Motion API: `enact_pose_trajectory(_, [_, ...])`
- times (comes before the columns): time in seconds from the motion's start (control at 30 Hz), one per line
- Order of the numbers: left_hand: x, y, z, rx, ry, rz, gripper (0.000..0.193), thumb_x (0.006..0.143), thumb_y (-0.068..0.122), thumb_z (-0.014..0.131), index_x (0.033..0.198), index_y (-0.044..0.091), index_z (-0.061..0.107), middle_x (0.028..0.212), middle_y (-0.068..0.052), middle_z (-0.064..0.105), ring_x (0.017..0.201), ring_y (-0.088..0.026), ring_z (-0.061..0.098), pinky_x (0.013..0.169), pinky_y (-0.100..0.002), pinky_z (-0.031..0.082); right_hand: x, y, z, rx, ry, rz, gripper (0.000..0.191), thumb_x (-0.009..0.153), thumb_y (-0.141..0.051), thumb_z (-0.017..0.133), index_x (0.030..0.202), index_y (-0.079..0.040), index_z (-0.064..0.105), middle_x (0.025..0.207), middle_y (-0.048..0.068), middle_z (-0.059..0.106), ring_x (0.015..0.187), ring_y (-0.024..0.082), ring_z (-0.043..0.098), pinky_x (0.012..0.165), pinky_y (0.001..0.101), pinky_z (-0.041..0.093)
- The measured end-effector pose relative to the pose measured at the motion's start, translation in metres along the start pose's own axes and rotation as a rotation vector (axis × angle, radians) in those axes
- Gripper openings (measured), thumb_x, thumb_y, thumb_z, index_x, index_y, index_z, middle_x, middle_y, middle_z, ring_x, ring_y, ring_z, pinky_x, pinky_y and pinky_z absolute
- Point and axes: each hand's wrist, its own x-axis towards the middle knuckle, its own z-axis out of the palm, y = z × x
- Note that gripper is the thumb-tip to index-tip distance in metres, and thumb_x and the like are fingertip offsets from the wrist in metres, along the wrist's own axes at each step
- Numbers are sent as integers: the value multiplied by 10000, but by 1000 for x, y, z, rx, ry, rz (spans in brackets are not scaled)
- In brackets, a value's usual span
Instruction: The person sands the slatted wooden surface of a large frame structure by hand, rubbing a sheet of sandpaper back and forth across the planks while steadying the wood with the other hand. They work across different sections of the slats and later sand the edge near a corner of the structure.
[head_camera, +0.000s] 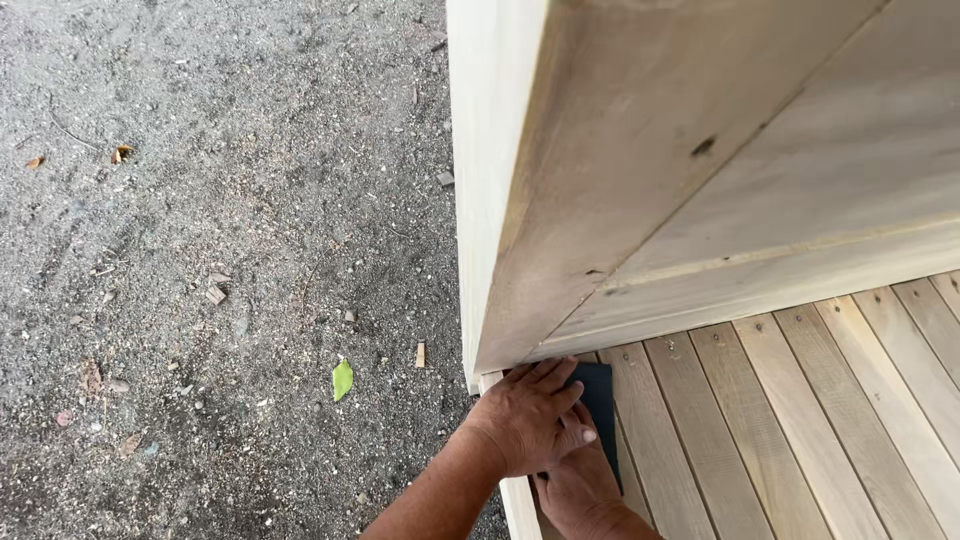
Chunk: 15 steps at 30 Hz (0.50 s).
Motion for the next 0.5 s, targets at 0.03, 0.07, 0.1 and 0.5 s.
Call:
enact_pose_trajectory(0.03, [-1, -2, -1, -25, -18, -16, 737, 986, 636, 367, 1502, 120, 469, 1671, -103, 256, 1553, -287, 195, 1248, -454, 127, -7, 4, 16, -6, 140, -80, 497, 995, -336, 562, 1435, -109, 519, 1569, 156, 384, 1535, 339, 242, 1280, 543, 123])
enact_pose_trajectory(0.07, [-2, -4, -1, -46, -33, -40, 736, 989, 627, 364, 1509, 116, 461, 1666, -91, 270, 1555, -285, 195, 1253, -461, 121, -15, 8, 31, -20, 287, -178, 506, 989, -345, 563, 1439, -119, 514, 1579, 152, 372, 1538, 327, 237, 1273, 548, 113])
enact_pose_trajectory(0.1, [-2, -7, -1, -65, -45, -67, 734, 992, 618, 362, 1515, 111, 454, 1661, -79, 284, 1556, -284, 195, 1258, -469, 114, -17, 9, 45, -72, 422, -244, 515, 983, -354, 563, 1443, -130, 510, 1589, 148, 360, 1542, 315, 232, 1266, 554, 103])
enact_pose_trajectory(0.5, [9, -12, 11, 103, 56, -168, 622, 1024, 475, 409, 1453, 37, 514, 1628, -142, 340, 1536, -300, 241, 1248, -447, 169, -15, 28, 78, -105, 700, -331, 571, 925, -426, 594, 1448, -219, 494, 1579, 42, 430, 1494, 219, 338, 1196, 537, 184])
